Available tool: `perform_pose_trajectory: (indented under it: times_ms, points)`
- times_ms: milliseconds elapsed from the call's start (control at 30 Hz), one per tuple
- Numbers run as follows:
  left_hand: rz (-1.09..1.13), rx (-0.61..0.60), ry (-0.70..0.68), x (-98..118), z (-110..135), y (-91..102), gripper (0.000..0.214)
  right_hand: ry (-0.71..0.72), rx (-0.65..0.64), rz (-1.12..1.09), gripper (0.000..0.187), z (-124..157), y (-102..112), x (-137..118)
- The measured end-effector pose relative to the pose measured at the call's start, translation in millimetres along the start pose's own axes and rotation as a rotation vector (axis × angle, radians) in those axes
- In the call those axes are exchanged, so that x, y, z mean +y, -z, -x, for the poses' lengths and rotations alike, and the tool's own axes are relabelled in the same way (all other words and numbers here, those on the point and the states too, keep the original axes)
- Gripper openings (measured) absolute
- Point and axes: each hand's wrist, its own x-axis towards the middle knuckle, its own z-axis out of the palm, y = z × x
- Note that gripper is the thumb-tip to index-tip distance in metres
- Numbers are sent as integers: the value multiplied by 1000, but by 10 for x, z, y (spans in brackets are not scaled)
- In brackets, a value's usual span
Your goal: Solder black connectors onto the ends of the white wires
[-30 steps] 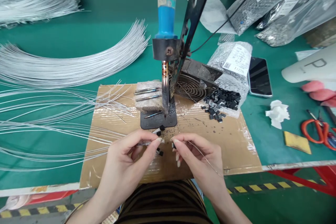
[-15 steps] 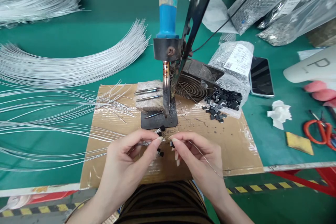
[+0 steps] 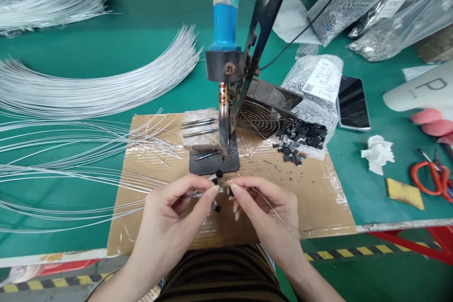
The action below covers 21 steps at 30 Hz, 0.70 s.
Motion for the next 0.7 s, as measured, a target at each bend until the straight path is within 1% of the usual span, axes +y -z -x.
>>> perform_pose_trajectory:
  times_ms: [133, 333, 433, 533, 700]
  points:
    - [44, 10, 6, 31, 7, -15, 8, 11, -5, 8, 7, -3, -6, 11]
    - [57, -49, 43, 33, -3, -2, 8, -10, -25, -2, 7, 15, -8, -2]
    - [122, -79, 17, 28, -15, -4, 10, 10, -20, 0, 8, 16, -5, 10]
    - [121, -110, -3, 34, -25, -6, 10, 19, -20, 22, 8, 12, -6, 19]
    - [152, -145, 4, 49, -27, 1, 10, 36, -24, 47, 8, 6, -11, 11]
